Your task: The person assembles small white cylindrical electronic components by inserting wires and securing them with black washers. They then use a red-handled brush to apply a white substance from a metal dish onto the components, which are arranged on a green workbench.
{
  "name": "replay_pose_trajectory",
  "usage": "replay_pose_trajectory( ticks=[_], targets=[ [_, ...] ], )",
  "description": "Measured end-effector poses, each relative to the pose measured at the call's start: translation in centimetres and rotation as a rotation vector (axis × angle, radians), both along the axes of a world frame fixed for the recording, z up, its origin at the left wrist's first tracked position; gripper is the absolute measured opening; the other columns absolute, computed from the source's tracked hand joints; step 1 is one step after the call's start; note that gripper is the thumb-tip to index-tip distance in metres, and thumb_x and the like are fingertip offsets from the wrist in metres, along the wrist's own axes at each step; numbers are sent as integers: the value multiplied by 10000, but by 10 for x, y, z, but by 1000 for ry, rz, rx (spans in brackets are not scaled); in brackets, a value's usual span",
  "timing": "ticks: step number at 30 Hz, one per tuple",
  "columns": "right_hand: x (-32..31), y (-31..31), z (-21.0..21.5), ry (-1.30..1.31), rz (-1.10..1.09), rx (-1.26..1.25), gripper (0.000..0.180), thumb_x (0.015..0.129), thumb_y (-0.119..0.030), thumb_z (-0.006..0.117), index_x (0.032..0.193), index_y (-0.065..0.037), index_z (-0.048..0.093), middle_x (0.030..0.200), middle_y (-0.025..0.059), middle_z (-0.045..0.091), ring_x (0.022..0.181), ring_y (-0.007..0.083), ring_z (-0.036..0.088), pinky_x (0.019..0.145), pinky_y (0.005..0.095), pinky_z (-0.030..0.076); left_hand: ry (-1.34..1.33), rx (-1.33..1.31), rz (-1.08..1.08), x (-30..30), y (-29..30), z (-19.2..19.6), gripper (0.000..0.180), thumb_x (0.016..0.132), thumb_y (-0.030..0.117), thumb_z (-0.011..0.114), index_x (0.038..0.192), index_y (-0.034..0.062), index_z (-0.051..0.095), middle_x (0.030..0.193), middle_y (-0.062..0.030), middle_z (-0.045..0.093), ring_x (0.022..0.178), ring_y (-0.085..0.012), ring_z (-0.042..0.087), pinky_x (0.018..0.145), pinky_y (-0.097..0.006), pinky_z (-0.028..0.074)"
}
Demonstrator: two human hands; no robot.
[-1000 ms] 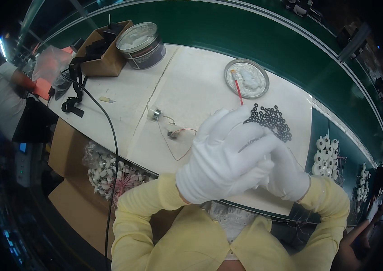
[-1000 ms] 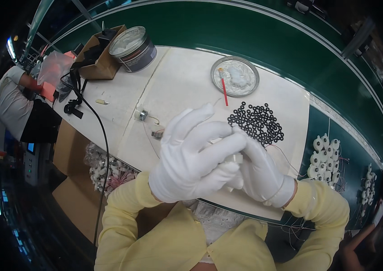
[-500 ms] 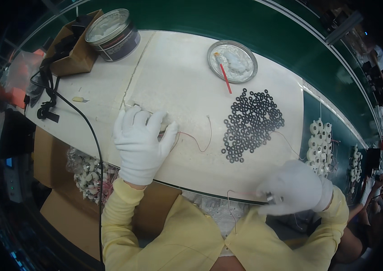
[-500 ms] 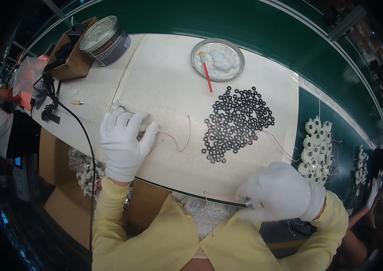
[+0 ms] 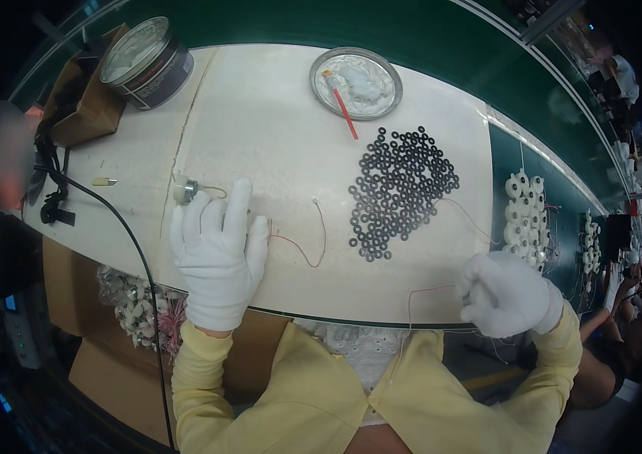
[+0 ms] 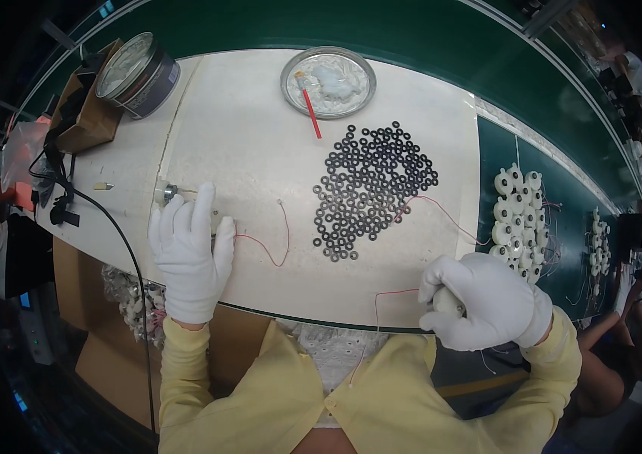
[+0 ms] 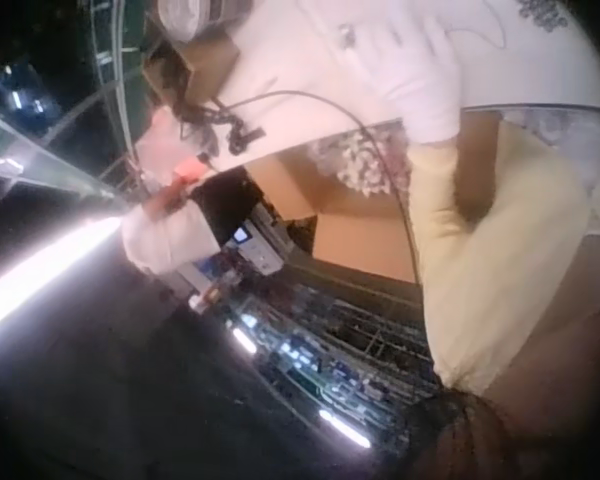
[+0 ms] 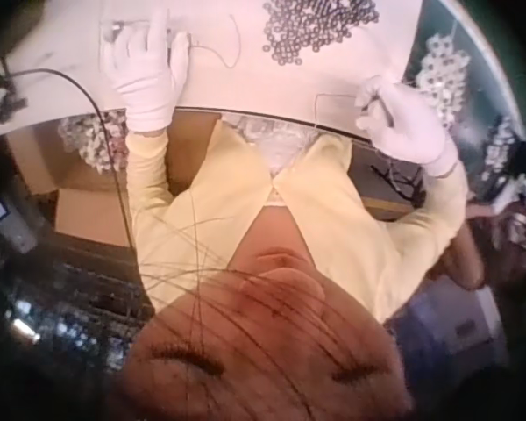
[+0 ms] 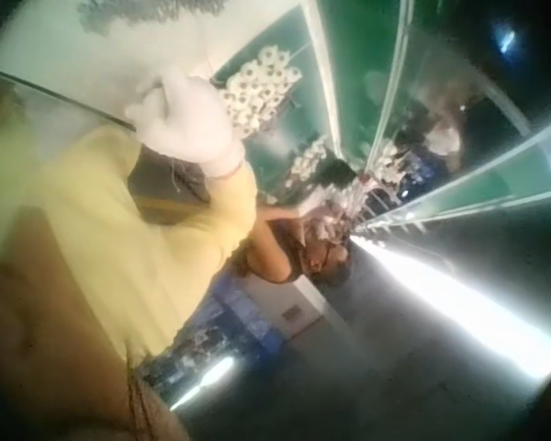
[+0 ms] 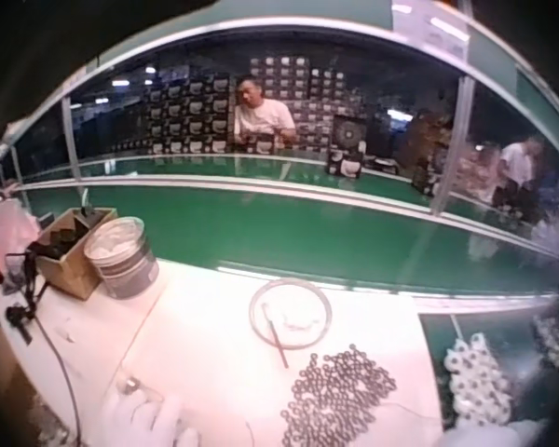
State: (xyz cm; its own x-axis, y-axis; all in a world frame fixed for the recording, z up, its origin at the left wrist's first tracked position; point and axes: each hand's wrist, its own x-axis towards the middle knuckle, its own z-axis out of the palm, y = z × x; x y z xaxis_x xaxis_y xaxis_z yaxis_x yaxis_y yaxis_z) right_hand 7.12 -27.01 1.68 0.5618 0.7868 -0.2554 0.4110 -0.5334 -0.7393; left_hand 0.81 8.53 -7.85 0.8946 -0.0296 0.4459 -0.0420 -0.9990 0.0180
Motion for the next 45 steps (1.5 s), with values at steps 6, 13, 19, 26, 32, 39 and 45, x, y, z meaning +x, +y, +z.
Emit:
replay_pose_trajectory(
  ticks=[6, 13, 19, 26, 32, 39, 45],
  targets=[
    [6, -2, 1, 200, 16, -1, 327, 696, -75, 749, 1006, -61, 650, 891, 74, 644, 699, 235, 662, 671, 304, 523, -16, -66, -83, 0, 5, -4, 591, 814, 164, 705, 1362, 26, 531, 1076, -127, 604, 1113, -319, 528, 1026, -472, 360],
    [6, -2, 7, 649, -257, 179, 369, 743, 43, 743, 1103, -13, 687, 954, 38, 637, 860, 140, 684, 775, 260, 559, -37, -124, -99, 0, 5, -6, 655, 803, 127, 708, 1405, 3, 480, 1101, -153, 598, 1078, -323, 544, 1006, -476, 383],
    [12, -5, 10, 766, -206, 214, 348, 813, -34, 776, 1139, 27, 671, 949, 43, 683, 779, 63, 622, 694, 234, 527, -47, -177, -105, 0, 7, -8, 673, 804, 117, 719, 1415, -6, 465, 1111, -151, 599, 1040, -316, 564, 997, -464, 392],
    [17, 11, -5, 188, -6, -149, 182, 891, -187, 689, 802, -28, 687, 698, 86, 616, 590, 216, 579, 556, 331, 448, -51, -148, -96, -1, 6, -8, 655, 817, 143, 722, 1410, 5, 478, 1123, -149, 597, 1073, -320, 552, 1009, -460, 384],
    [16, 12, -19, -15, 49, -225, 262, 870, -267, 644, 702, -69, 676, 699, 137, 606, 630, 354, 586, 584, 423, 464, -78, -118, -85, -2, 7, -11, 634, 824, 161, 720, 1400, 17, 495, 1158, -149, 588, 1102, -323, 536, 1019, -467, 380],
    [12, -7, -14, -234, 7, -426, 257, 835, -347, 676, 827, -90, 689, 704, 109, 602, 619, 321, 604, 568, 414, 463, -32, -117, -79, -2, 6, -7, 611, 832, 157, 701, 1388, 2, 500, 1201, -153, 588, 1111, -327, 536, 1021, -469, 381],
    [-11, 39, -6, -739, -94, -345, 423, 776, -399, 720, 1073, -112, 627, 756, 37, 601, 598, 256, 590, 600, 355, 451, -31, -114, -72, -1, 6, -7, 601, 838, 158, 691, 1385, -6, 500, 1186, -160, 592, 1095, -336, 545, 1020, -469, 381]
  ],
)
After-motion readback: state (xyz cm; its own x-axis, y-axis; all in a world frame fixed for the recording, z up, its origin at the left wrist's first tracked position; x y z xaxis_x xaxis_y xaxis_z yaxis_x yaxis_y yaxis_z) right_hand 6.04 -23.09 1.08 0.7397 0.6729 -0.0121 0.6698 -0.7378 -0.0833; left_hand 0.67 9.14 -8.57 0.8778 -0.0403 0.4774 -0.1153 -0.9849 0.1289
